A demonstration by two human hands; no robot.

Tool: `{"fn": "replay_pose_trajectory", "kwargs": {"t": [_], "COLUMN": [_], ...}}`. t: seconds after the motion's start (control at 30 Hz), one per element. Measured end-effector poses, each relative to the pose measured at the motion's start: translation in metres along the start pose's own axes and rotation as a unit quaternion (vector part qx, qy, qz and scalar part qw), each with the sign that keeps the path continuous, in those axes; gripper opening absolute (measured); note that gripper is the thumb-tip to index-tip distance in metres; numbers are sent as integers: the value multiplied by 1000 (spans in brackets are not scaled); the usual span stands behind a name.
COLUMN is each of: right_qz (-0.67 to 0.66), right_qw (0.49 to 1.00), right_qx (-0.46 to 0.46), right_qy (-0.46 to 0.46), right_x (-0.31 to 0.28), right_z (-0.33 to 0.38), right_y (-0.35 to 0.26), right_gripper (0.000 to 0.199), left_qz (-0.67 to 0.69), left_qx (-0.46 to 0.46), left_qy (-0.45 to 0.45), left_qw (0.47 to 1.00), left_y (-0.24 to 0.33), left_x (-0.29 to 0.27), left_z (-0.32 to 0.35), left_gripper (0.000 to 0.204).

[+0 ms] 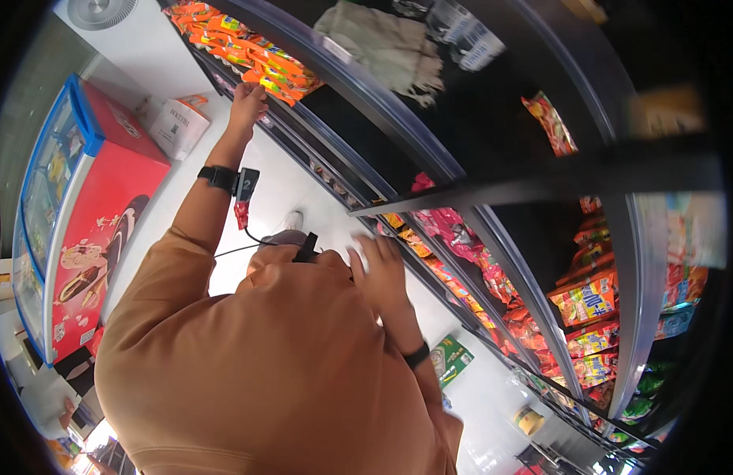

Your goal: The person organizes and restocks packets of instant noodles on a store shelf, arranging them into neat rows and wiping down the shelf surface with a cloth.

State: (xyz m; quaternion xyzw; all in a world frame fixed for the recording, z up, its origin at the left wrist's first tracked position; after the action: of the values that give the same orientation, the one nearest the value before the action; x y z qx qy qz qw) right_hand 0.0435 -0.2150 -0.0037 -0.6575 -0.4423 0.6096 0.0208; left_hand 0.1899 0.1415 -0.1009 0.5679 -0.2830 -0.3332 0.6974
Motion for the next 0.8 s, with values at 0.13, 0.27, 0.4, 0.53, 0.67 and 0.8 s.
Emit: {"fn": "replay_pose_trajectory", "kwargs": {"t": [0.13,0.27,0.4,0.53,0.67,0.8], "right_qz": [26,40,88,108,199,72], "right_qw": [995,995,995,993,962,947], "right_qx": [-91,-64,55,47,-42,-81], "right_qy": [-14,58,14,24,182,301], "right_x": [57,97,135,133,114,88], "right_z": [-144,-261,-316,-331,-313,-274], "right_y": [-29,-21,17,39,47,27], "right_gripper": [38,40,35,32,35,23], "left_qz": [-44,-90,-94,-114,-72,27], "left_qx": [-49,-119,-176,-172,-117,-75], "left_qy": [-108,-251,-253,-214,-224,-276], "left_qw": [992,956,947,955,965,958], "left_y": [-19,-69,-88,-90,-61,-9], "left_x": [17,21,-28,-79,-69,-12], "left_z": [-9,34,67,60,47,41], "left_gripper": [48,48,45,40,38,41]}}
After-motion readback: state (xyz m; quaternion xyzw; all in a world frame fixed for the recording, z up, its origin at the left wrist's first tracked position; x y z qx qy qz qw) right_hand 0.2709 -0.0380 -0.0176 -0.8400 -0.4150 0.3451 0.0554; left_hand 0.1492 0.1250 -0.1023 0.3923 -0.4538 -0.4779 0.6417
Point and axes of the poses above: each hand's wrist, its own z-axis away from the middle knuckle, its own x-axis out of the palm, y = z × x, the point moved 7 cm from there along -z, towards the middle knuckle, and after that the axes turned 1 degree about x, right-handed, at the moved point
